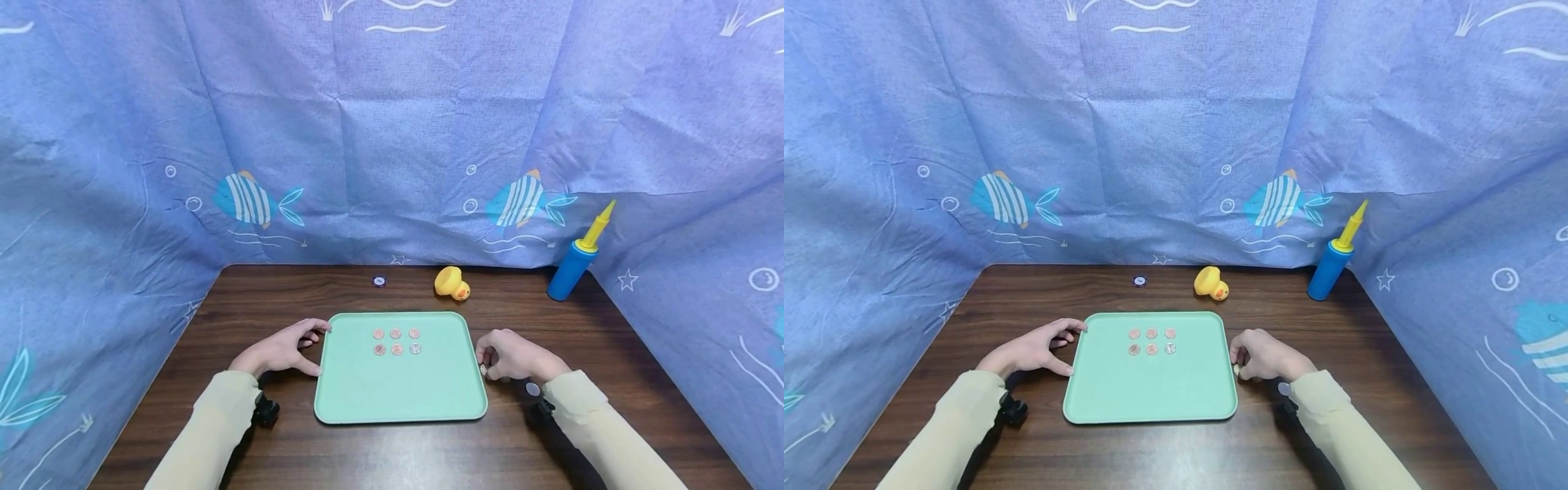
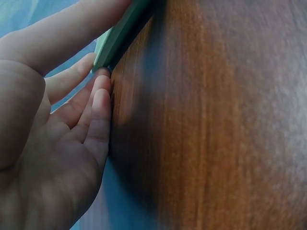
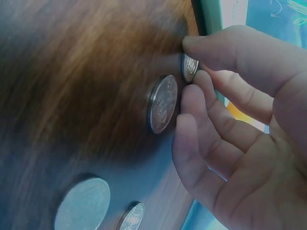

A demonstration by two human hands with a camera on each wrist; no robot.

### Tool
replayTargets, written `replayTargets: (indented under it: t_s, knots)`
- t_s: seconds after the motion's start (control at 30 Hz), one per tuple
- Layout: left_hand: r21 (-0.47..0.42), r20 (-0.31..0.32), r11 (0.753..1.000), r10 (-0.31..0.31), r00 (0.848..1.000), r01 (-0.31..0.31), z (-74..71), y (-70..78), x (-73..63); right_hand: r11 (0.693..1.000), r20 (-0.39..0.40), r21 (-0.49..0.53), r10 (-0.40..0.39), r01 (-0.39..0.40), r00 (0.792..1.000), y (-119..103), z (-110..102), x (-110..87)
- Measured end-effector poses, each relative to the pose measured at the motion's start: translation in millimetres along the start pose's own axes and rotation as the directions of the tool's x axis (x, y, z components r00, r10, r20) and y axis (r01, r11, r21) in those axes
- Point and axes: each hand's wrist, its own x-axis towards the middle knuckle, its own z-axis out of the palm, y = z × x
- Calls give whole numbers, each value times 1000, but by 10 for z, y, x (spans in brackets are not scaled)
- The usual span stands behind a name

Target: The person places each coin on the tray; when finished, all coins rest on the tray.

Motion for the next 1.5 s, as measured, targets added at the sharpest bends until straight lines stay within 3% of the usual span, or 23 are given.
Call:
replayTargets:
  t_s: [0.47, 0.93, 1.2, 1.5]
  knots:
    - [-20, -12, 1000, -24, 1000, 23, -22, 8, 0, 999, 2, -35, -9, 9, 1000, -7, -58, 27]
    - [24, 7, 999, 29, 1000, -29, -4, -31, -23, 997, 6, -68, -44, 44, 999, 0, -53, -14]
    - [10, 3, 1000, 29, 1000, -29, 1, -23, -32, 991, -54, -54, -122, 119, 991, 99, -86, -37]
    - [-5, 6, 1000, 11, 1000, -11, 3, -16, -13, 993, -116, -26, -121, 118, 986, 149, -152, -51]
